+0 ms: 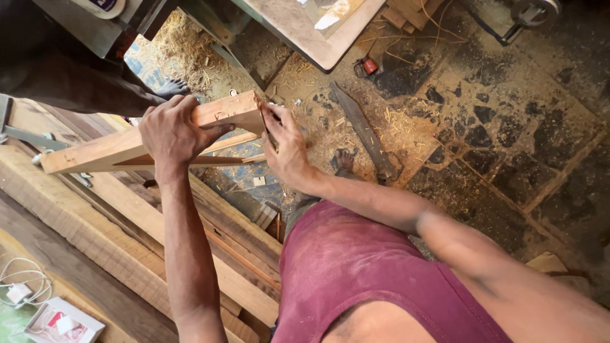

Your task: The person sands a wooden frame using a sanding block, focusing on the edges and corners. They rotate the frame to access different sides while another person works nearby.

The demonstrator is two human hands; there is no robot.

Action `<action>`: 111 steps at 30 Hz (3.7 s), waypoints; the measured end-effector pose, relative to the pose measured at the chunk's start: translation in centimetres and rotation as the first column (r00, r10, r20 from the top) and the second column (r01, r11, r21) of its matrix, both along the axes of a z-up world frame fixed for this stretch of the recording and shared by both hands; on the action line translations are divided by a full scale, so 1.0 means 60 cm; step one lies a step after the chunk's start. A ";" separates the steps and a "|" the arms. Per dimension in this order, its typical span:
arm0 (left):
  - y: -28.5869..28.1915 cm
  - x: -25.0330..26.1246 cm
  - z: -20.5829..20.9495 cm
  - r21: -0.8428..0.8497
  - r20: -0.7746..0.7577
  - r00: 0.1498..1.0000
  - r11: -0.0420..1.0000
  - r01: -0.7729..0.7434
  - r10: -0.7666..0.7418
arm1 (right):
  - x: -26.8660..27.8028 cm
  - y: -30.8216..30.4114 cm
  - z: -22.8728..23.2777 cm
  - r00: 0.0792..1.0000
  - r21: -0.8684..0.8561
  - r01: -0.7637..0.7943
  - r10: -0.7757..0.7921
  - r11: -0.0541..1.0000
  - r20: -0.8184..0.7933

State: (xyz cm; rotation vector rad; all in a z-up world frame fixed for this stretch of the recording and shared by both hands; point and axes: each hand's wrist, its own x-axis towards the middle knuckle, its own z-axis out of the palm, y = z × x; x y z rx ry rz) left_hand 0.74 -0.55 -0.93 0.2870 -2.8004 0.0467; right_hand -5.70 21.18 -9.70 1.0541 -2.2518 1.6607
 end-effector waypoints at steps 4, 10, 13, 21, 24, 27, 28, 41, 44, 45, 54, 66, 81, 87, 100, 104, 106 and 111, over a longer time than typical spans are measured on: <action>-0.002 0.000 -0.004 0.038 0.016 0.999 0.999 -0.028 0.027 | 0.002 0.011 -0.016 0.987 0.021 -0.087 0.083 0.996 0.140; -0.005 -0.004 -0.005 0.005 0.019 1.000 1.000 -0.014 0.014 | -0.011 0.090 -0.001 0.955 -0.017 -0.284 0.282 0.959 -0.090; -0.008 -0.008 -0.010 0.033 0.032 0.999 0.999 -0.022 0.021 | -0.037 0.097 0.001 0.858 0.130 -0.176 0.087 0.976 0.506; -0.005 -0.004 -0.013 0.029 0.041 0.998 0.999 -0.044 0.042 | -0.149 0.032 -0.015 0.371 -0.085 -0.154 0.137 0.984 0.918; 0.000 -0.002 -0.011 0.033 0.038 0.998 0.999 -0.042 0.041 | -0.156 0.025 0.008 0.532 -0.037 -0.164 0.119 0.986 0.839; -0.002 -0.006 -0.007 0.047 -0.002 1.000 0.999 -0.021 0.021 | -0.159 0.018 0.046 0.575 -0.161 -0.170 0.231 0.972 0.785; 0.000 -0.006 -0.005 0.051 -0.001 1.000 0.999 -0.021 0.021 | -0.158 0.018 0.061 0.561 -0.237 -0.166 0.289 0.957 0.776; 0.005 -0.013 -0.010 0.054 0.094 0.995 0.997 -0.047 0.042 | -0.085 0.059 0.145 0.927 0.243 -0.026 -0.067 0.970 0.369; 0.001 -0.030 0.001 0.069 0.219 0.959 0.978 -0.197 0.178 | -0.070 0.049 0.123 0.997 0.036 -0.064 0.065 0.997 -0.036; -0.003 -0.040 0.009 0.085 0.075 0.993 0.991 -0.100 0.094 | -0.076 0.040 0.121 0.997 0.042 -0.070 0.071 0.997 -0.017; 0.003 -0.030 0.003 0.144 0.016 0.999 0.988 -0.046 0.044 | -0.120 0.074 0.132 0.634 -0.555 0.102 0.376 0.825 0.676; 0.054 0.018 0.009 0.201 -0.043 0.996 0.977 -0.072 0.082 | -0.133 0.164 0.086 0.908 -0.377 -0.195 0.311 0.906 0.279; 0.064 0.032 0.023 0.185 -0.030 0.994 0.978 -0.095 0.102 | -0.149 0.180 0.032 0.860 -0.204 -0.073 0.165 0.976 0.483; 0.068 0.030 0.019 0.165 -0.012 0.993 0.980 -0.115 0.119 | -0.143 0.185 0.042 0.690 -0.392 -0.010 0.290 0.920 0.663; 0.058 0.027 0.004 0.139 -0.004 0.993 0.984 -0.116 0.118 | -0.134 0.201 0.026 0.729 -0.326 0.008 0.218 0.945 0.650; 0.056 0.028 0.002 0.158 0.010 0.992 0.980 -0.123 0.122 | -0.138 0.205 0.028 0.736 -0.295 0.023 0.183 0.955 0.652; 0.058 0.028 0.002 0.163 -0.002 0.993 0.979 -0.118 0.120 | -0.136 0.208 0.029 0.740 -0.273 0.024 0.166 0.962 0.652; 0.061 0.031 0.006 0.178 -0.015 0.991 0.976 -0.127 0.132 | -0.128 0.207 0.031 0.732 -0.238 0.007 0.157 0.971 0.662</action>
